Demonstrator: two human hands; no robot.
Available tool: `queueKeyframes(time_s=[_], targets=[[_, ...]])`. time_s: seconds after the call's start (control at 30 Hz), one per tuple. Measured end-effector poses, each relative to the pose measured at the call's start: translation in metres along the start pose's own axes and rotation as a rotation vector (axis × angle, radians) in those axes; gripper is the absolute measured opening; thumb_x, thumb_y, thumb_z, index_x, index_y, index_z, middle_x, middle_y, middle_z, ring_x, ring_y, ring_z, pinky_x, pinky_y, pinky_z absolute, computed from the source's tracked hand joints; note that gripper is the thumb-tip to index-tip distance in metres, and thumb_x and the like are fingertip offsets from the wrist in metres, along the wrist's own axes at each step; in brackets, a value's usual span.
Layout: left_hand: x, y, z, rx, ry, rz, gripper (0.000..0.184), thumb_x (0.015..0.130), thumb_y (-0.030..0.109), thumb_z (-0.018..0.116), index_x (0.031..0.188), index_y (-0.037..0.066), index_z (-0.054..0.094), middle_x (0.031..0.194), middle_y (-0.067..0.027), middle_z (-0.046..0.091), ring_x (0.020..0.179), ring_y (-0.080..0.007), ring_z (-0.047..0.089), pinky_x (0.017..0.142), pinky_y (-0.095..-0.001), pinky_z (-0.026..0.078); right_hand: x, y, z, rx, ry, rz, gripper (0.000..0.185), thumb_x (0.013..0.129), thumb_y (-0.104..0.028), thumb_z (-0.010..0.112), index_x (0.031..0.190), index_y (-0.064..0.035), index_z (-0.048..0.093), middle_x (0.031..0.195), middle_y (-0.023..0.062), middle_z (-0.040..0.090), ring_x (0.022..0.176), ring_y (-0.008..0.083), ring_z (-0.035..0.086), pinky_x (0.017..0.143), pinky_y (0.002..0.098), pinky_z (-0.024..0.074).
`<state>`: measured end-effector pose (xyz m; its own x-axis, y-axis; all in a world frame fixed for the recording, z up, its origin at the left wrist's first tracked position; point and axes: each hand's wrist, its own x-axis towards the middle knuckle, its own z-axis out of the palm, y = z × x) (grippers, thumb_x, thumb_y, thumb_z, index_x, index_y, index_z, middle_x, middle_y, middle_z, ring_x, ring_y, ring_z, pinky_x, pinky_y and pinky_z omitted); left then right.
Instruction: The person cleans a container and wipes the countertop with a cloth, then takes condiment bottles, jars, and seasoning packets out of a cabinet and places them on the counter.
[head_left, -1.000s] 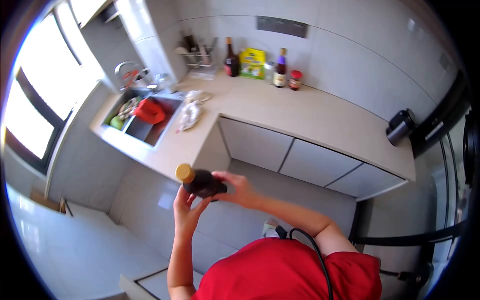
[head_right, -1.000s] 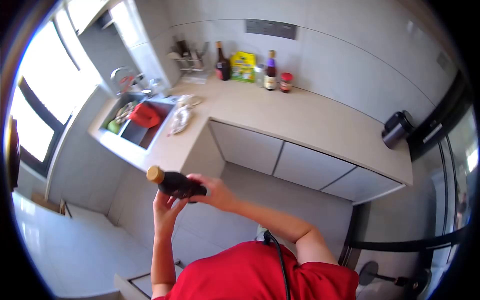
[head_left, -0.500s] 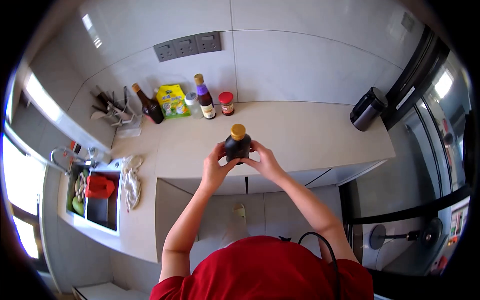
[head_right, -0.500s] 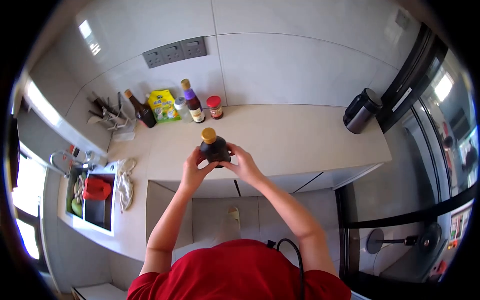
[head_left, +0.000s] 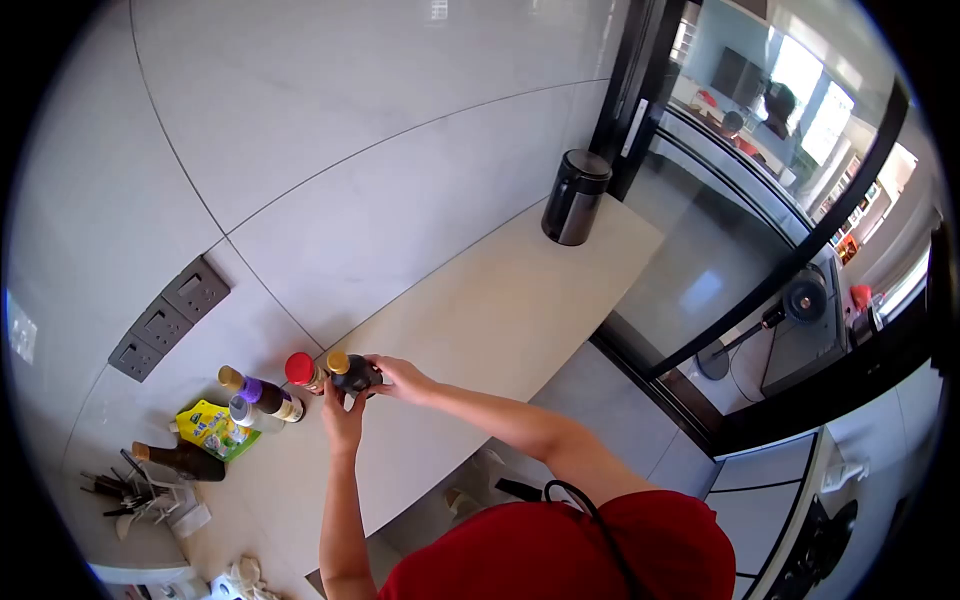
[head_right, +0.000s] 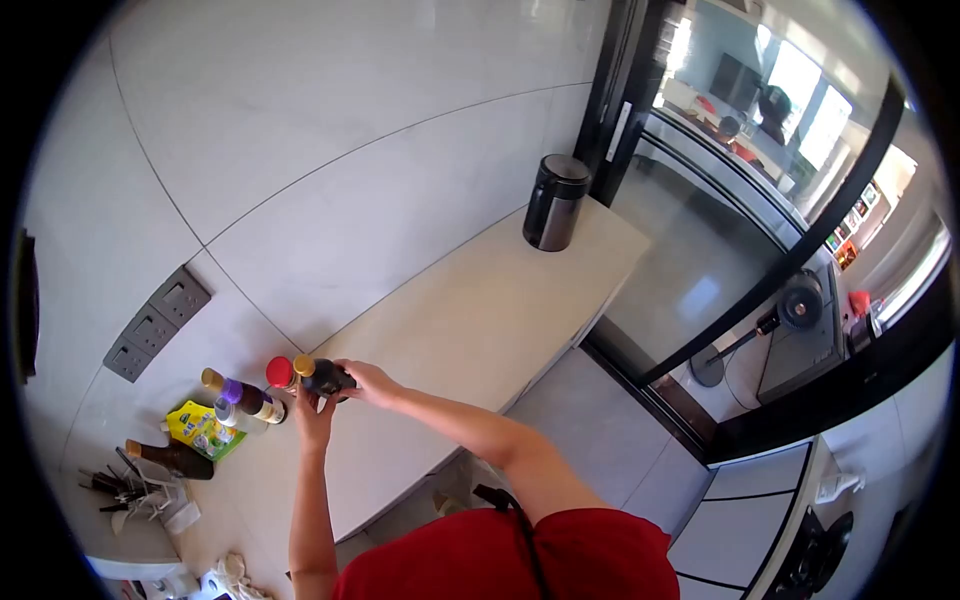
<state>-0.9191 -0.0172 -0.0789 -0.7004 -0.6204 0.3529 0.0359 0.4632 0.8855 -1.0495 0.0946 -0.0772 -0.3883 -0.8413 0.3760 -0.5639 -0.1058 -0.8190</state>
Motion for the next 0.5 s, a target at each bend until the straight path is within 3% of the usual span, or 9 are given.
queueKeyframes(time_s=[0.03, 0.07, 0.13, 0.17, 0.23, 0.3, 0.4, 0.47, 0.5], targets=[[0.005, -0.01, -0.002, 0.041, 0.0, -0.009, 0.057, 0.073, 0.002, 0.073, 0.122, -0.004, 0.044, 0.102, -0.0179, 0.064, 0.099, -0.0238, 0.064, 0.087, -0.034, 0.049, 0.006, 0.024, 0.006, 0.01, -0.013, -0.004, 0.056, 0.078, -0.013, 0.073, 0.126, -0.003, 0.046, 0.104, 0.0117, 0.062, 0.093, 0.0251, 0.06, 0.084, 0.0359, 0.049], [0.019, -0.023, 0.006, 0.048, -0.042, 0.011, 0.058, 0.073, 0.002, 0.074, 0.122, -0.004, 0.043, 0.104, -0.0193, 0.064, 0.101, -0.0252, 0.063, 0.084, -0.0344, 0.049, 0.013, 0.049, 0.009, 0.282, 0.055, 0.017, 0.057, 0.078, -0.013, 0.072, 0.127, -0.0033, 0.046, 0.104, 0.0111, 0.062, 0.094, 0.0233, 0.06, 0.084, 0.0348, 0.0492], [0.031, -0.028, 0.017, 0.036, -0.027, 0.027, 0.057, 0.074, 0.006, 0.074, 0.122, -0.001, 0.043, 0.105, -0.0191, 0.063, 0.102, -0.0292, 0.062, 0.082, -0.0375, 0.049, 0.026, 0.059, 0.013, 1.014, 0.109, 0.27, 0.057, 0.078, -0.013, 0.072, 0.128, -0.0037, 0.046, 0.104, 0.01, 0.062, 0.094, 0.0204, 0.06, 0.085, 0.0329, 0.0494], [0.034, -0.034, 0.017, 0.101, -0.028, 0.007, 0.059, 0.073, 0.007, 0.074, 0.122, 0.001, 0.044, 0.105, -0.0193, 0.063, 0.101, -0.0327, 0.062, 0.082, -0.0389, 0.048, 0.028, 0.055, 0.006, 1.452, 0.082, 0.542, 0.057, 0.078, -0.012, 0.072, 0.128, -0.004, 0.046, 0.104, 0.0095, 0.063, 0.094, 0.0193, 0.06, 0.086, 0.0321, 0.0494], [0.036, -0.035, 0.022, 0.129, 0.03, -0.004, 0.058, 0.071, 0.007, 0.074, 0.121, 0.002, 0.045, 0.104, -0.0195, 0.062, 0.101, -0.0343, 0.06, 0.083, -0.0394, 0.047, 0.032, 0.068, 0.008, 0.077, 0.063, 0.015, 0.055, 0.077, -0.011, 0.072, 0.126, -0.0035, 0.047, 0.106, 0.0106, 0.063, 0.094, 0.0216, 0.061, 0.087, 0.0324, 0.0489], [0.037, -0.035, 0.021, 0.16, 0.07, -0.059, 0.056, 0.07, 0.007, 0.074, 0.118, 0.001, 0.046, 0.104, -0.0198, 0.061, 0.1, -0.0356, 0.06, 0.083, -0.0408, 0.047, 0.039, 0.055, 0.001, 0.065, 0.012, 0.058, 0.052, 0.077, -0.009, 0.072, 0.123, -0.0035, 0.048, 0.108, 0.0116, 0.063, 0.095, 0.024, 0.062, 0.086, 0.033, 0.0488], [0.042, -0.024, 0.022, 0.237, 0.051, -0.15, 0.056, 0.073, 0.003, 0.072, 0.12, -0.002, 0.042, 0.107, -0.0177, 0.061, 0.108, -0.0271, 0.059, 0.09, -0.0361, 0.048, 0.046, 0.057, -0.003, 0.063, -0.037, 0.078, 0.051, 0.075, -0.008, 0.073, 0.12, -0.0037, 0.049, 0.109, 0.0131, 0.063, 0.096, 0.026, 0.063, 0.085, 0.0343, 0.049], [0.044, -0.03, 0.025, 0.179, 0.111, -0.111, 0.056, 0.071, 0.006, 0.072, 0.119, 0.002, 0.044, 0.104, -0.0192, 0.061, 0.1, -0.0374, 0.058, 0.084, -0.0418, 0.046, 0.052, 0.061, -0.005, 0.088, -0.058, 0.052, 0.052, 0.075, -0.007, 0.073, 0.121, -0.0036, 0.049, 0.108, 0.0142, 0.063, 0.097, 0.0276, 0.062, 0.085, 0.0352, 0.0493], [0.045, -0.032, 0.027, 0.186, 0.126, -0.119, 0.056, 0.071, 0.006, 0.072, 0.119, 0.002, 0.044, 0.104, -0.0192, 0.061, 0.1, -0.0374, 0.058, 0.084, -0.0418, 0.046, 0.055, 0.064, -0.005, 0.102, -0.053, 0.037, 0.052, 0.074, -0.005, 0.072, 0.121, -0.0034, 0.049, 0.106, 0.0152, 0.063, 0.098, 0.0291, 0.062, 0.084, 0.036, 0.0496]])
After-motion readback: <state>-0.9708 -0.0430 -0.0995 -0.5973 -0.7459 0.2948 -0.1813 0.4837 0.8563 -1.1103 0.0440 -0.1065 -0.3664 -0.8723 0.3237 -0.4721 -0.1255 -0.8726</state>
